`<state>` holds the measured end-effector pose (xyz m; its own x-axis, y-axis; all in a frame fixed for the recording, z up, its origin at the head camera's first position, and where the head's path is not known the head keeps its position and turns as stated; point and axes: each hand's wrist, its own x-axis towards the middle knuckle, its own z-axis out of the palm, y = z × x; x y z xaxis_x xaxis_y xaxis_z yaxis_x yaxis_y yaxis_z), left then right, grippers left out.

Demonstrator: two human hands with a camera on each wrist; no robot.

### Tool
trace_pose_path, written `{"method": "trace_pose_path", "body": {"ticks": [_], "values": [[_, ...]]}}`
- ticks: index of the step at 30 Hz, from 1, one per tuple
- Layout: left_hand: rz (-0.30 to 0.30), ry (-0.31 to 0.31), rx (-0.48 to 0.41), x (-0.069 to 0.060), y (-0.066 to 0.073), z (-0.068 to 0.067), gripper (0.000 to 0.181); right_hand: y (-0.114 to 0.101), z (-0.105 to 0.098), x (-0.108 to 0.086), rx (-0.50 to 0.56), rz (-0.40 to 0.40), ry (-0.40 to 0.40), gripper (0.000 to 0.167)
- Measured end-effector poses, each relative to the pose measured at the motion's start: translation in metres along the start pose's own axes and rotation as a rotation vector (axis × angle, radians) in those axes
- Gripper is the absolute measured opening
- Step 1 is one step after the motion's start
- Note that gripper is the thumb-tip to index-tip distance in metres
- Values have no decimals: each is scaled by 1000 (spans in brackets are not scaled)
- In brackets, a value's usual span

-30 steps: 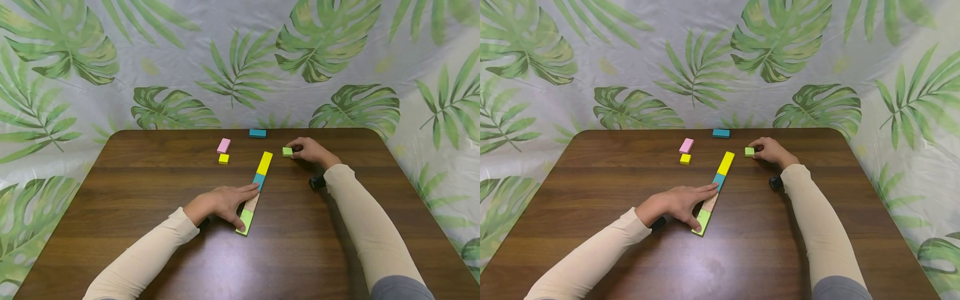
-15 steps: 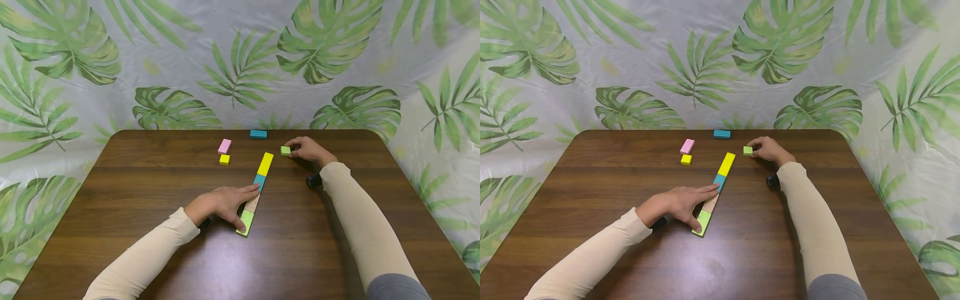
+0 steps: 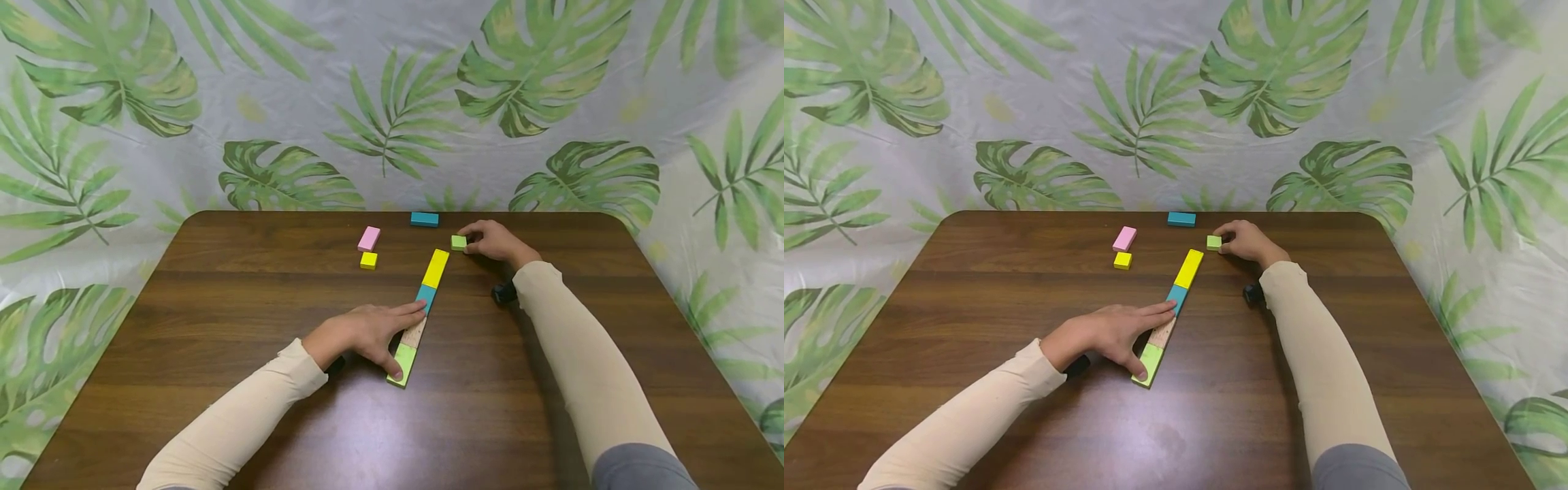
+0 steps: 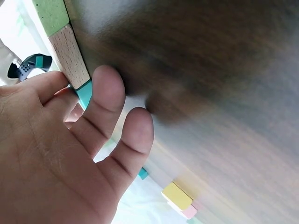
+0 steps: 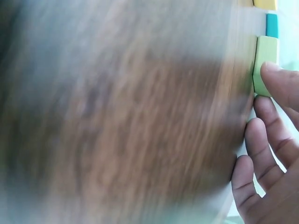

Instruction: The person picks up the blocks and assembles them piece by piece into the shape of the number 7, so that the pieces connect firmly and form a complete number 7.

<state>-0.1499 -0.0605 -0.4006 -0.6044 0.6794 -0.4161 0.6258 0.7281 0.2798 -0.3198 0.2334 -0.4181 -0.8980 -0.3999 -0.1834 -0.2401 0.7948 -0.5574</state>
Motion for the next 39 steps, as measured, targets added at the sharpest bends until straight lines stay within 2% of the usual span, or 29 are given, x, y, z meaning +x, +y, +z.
{"method": "trace_pose_path", "body": {"ticks": [21,30,39], "values": [[11,3,12,3,2,-5,109,-7,0,6,11,-1,13,44],[-3,2,13,-2,-2,0,108,-16,10,11,51,-33,-16,46],[-1,5,15,1,-2,1,108,-14,10,8,55,-12,0,42]]}}
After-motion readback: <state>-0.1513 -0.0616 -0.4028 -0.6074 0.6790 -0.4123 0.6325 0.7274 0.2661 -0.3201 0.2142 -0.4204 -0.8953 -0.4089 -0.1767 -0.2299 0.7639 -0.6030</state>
